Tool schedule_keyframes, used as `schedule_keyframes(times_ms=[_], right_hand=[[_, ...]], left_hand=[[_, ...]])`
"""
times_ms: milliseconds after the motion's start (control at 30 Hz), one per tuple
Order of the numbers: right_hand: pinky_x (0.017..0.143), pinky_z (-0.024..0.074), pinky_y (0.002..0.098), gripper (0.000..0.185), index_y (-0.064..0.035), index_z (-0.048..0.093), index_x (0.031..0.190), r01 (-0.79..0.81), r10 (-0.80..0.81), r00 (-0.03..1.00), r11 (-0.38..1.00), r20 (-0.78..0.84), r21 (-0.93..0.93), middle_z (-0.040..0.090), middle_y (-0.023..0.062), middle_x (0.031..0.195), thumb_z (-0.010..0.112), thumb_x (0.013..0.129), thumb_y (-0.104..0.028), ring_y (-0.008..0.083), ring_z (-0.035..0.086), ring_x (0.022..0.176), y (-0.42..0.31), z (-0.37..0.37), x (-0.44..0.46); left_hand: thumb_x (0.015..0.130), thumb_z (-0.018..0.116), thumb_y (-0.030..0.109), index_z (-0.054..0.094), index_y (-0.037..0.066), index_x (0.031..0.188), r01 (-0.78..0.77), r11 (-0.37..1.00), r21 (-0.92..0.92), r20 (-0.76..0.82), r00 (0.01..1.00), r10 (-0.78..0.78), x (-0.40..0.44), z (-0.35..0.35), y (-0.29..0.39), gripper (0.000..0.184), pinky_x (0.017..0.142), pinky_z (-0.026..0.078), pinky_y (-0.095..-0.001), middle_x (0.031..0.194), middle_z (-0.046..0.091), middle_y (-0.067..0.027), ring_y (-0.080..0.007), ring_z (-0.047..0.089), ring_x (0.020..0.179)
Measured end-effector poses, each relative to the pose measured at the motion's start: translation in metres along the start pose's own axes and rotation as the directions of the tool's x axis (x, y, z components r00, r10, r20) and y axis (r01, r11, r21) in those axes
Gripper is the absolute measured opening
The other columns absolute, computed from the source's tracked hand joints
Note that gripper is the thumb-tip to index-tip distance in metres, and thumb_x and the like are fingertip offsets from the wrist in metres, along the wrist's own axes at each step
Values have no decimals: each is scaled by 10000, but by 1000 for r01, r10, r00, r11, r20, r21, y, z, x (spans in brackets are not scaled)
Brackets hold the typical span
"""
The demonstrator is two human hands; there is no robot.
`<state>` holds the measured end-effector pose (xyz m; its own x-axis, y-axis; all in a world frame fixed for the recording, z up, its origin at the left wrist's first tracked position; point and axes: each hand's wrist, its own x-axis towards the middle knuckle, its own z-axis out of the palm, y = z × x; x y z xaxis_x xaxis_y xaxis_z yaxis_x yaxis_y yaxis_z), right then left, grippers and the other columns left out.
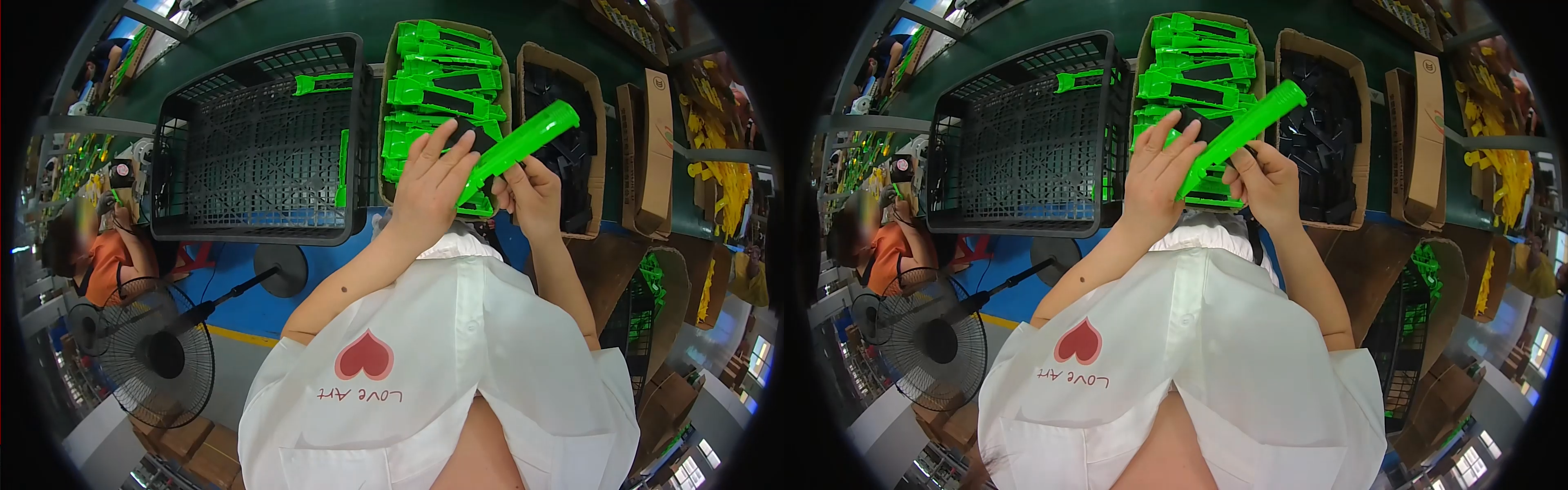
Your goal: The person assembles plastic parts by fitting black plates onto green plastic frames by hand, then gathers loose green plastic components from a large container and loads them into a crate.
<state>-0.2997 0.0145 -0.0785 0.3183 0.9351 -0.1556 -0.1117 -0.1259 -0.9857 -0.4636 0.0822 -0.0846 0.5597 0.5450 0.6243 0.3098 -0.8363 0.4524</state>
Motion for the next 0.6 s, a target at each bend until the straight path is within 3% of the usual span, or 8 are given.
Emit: schedule_keyframes(times_ms=[100, 200, 267, 300, 367, 433, 567, 600], right_hand=[[395, 355, 165, 184, -3, 611, 917, -23, 23, 1000, 1000, 5, 18, 601, 28, 640, 564, 906, -181, 35, 492, 459, 3, 0, 2], [389, 342, 162, 174, -6, 607, 914, -21, 19, 998, 999, 55, 29, 597, 29, 635, 561, 907, -174, 33, 480, 449, 6, -5, 5], [387, 334, 162, 168, -7, 604, 910, -14, 10, 995, 999, 94, 43, 589, 26, 626, 561, 907, -170, 29, 467, 443, 6, -11, 6], [386, 330, 162, 165, -7, 603, 907, -10, 4, 994, 999, 111, 53, 583, 24, 620, 563, 906, -168, 26, 459, 441, 5, -13, 6], [387, 322, 163, 159, -8, 601, 906, 11, -17, 992, 999, 125, 49, 570, 17, 608, 567, 903, -163, 21, 442, 436, 3, -14, 5], [390, 314, 164, 152, -9, 601, 910, 43, -45, 991, 999, 128, 19, 557, 9, 594, 571, 900, -158, 18, 423, 432, 1, -13, 2], [401, 312, 170, 138, -14, 605, 904, 110, -94, 986, 987, 138, -113, 546, -1, 580, 587, 888, -150, 17, 410, 434, 0, -6, -2], [403, 312, 171, 137, -16, 606, 902, 101, -81, 986, 985, 143, -139, 544, -3, 576, 590, 885, -151, 19, 410, 435, -1, -4, -2]], left_hand=[[560, 571, -107, 579, -7, 1055, 36, 998, -60, 14, 999, -35, -3, -3, 1, 505, 935, 377, -461, 1176, 552, -156, -349, 488, 1134], [655, 573, -95, 580, -2, 1060, 105, 949, -299, -64, 990, -129, -8, -12, -2, 416, 834, 456, -389, 1085, 577, -162, -298, 557, 1010], [745, 569, -58, 579, 6, 1068, 287, 837, -466, -98, 923, -372, -9, -21, 0, 329, 753, 481, -330, 1029, 586, -141, -247, 582, 923], [790, 567, -39, 578, 10, 1071, 361, 756, -546, -99, 868, -486, -7, -27, 1, 286, 713, 493, -301, 1002, 590, -131, -221, 594, 879], [866, 531, 38, 580, 2, 1066, 541, 433, -721, 91, 693, -715, 3, -40, -6, 209, 696, 488, -278, 1009, 594, -107, -175, 609, 830], [897, 538, 101, 545, 17, 1073, 647, 106, -755, 329, 514, -792, 4, -47, -23, 195, 716, 500, -283, 1030, 598, -108, -168, 618, 858], [852, 619, 113, 441, 91, 1083, 448, -279, -849, 515, 591, -620, 5, -49, -24, 292, 815, 499, -313, 1006, 609, -169, -186, 592, 956], [839, 631, 93, 443, 94, 1076, 472, -242, -848, 509, 597, -621, 7, -49, -22, 303, 820, 494, -310, 1003, 610, -164, -188, 592, 956]])
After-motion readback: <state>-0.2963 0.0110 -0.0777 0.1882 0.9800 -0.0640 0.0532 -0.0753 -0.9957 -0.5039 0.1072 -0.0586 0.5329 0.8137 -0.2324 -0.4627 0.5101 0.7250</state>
